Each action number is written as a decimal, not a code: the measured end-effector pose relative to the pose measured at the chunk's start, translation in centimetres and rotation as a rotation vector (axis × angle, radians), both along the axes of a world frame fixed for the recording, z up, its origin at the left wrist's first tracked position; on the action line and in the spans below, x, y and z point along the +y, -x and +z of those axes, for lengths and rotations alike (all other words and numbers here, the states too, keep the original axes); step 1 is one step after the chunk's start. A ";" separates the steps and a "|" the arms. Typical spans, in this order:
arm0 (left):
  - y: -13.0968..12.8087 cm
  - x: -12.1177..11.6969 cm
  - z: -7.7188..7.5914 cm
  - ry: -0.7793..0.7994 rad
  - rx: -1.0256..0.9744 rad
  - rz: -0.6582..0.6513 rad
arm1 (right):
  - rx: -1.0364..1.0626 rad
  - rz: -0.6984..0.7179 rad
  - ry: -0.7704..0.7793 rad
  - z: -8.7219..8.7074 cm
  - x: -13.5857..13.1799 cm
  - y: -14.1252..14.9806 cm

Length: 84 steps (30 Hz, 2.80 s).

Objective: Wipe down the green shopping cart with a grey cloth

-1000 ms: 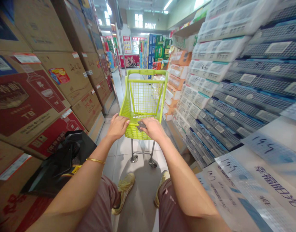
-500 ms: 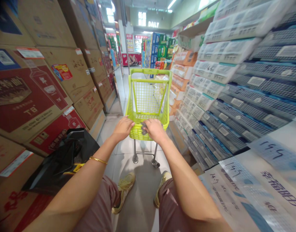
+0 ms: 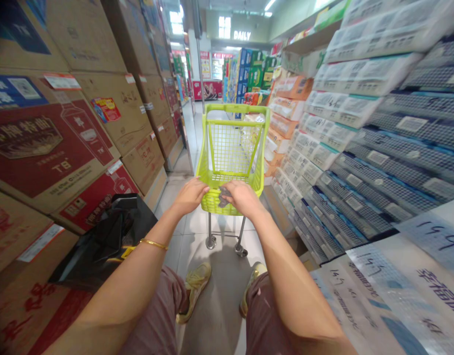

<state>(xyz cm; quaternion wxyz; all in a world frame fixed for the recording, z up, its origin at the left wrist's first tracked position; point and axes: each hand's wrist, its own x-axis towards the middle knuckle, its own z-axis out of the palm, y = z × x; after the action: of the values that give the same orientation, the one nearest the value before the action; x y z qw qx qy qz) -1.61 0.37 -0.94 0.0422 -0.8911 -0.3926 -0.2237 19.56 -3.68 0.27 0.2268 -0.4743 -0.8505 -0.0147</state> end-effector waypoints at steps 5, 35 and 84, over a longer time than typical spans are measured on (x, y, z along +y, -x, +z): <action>-0.2 0.0 -0.1 -0.020 -0.012 0.032 | 0.078 -0.040 -0.015 -0.2 -0.5 -3.9; -1.4 -0.4 -0.2 -0.010 -0.054 0.063 | -0.029 -0.106 0.022 0.6 -0.5 -2.7; -1.0 0.0 0.1 0.056 -0.127 -0.023 | 0.079 -0.110 0.009 0.1 -0.8 -3.5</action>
<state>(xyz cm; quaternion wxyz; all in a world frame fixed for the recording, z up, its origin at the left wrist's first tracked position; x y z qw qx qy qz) -0.60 0.38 -0.86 -0.0102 -0.8804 -0.3904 -0.2690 23.03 -4.46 0.35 0.2568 -0.5214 -0.8137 -0.0046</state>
